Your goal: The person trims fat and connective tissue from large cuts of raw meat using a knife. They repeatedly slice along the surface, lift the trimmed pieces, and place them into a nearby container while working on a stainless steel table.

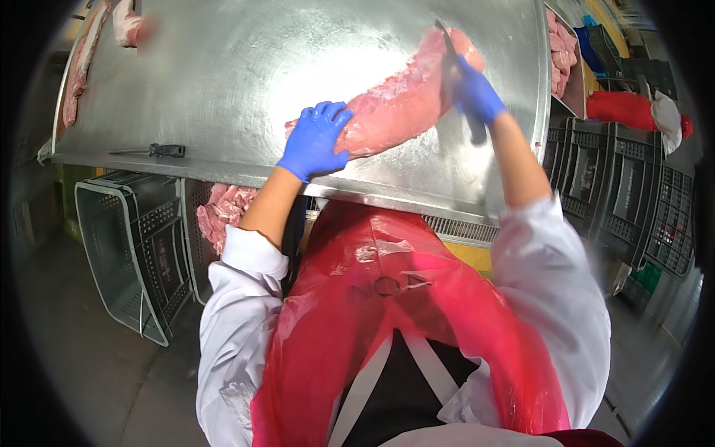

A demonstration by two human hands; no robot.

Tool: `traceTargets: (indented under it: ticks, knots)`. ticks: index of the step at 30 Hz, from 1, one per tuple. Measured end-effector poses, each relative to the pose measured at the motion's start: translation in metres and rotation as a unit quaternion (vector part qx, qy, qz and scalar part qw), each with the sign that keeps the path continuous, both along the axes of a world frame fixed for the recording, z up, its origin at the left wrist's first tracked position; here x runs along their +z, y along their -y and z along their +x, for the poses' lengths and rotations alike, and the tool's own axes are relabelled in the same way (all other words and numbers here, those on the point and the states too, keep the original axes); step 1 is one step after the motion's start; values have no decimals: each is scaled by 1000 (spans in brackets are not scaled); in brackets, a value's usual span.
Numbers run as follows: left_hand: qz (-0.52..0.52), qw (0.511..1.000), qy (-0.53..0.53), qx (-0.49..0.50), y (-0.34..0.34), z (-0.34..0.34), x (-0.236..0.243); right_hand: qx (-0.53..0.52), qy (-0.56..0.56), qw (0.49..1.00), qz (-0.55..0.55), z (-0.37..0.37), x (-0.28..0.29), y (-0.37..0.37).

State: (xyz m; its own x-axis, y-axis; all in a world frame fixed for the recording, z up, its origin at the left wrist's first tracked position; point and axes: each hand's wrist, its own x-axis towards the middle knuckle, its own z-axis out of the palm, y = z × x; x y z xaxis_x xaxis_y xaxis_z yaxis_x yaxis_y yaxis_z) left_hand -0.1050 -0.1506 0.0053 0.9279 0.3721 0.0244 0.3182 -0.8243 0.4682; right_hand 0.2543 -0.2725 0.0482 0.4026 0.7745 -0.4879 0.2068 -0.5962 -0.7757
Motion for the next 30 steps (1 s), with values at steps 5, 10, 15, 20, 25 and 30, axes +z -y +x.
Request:
traceTargets:
  ticks: [5, 10, 15, 20, 25, 30]
  knots:
    - [-24, 999, 33, 13, -6, 9, -4, 1, -13, 1000, -20, -57, 20, 79]
    - [-101, 987, 57, 115, -35, 142, -7, -133, -172, 975, -45, -83, 100, 180]
    - [-168, 934, -63, 309, -54, 294, -36, -246, -136, 956, 87, -20, 71, 186]
    - [-235, 945, -10, 227, -84, 299, -80, -249, -180, 948, 82, 1, 19, 175]
    - [-254, 939, 22, 232, -74, 301, -45, -157, -124, 973, 119, 33, -12, 44]
    - [-193, 955, 18, 226, -66, 314, -44, 23, -19, 999, 43, 78, -33, -37]
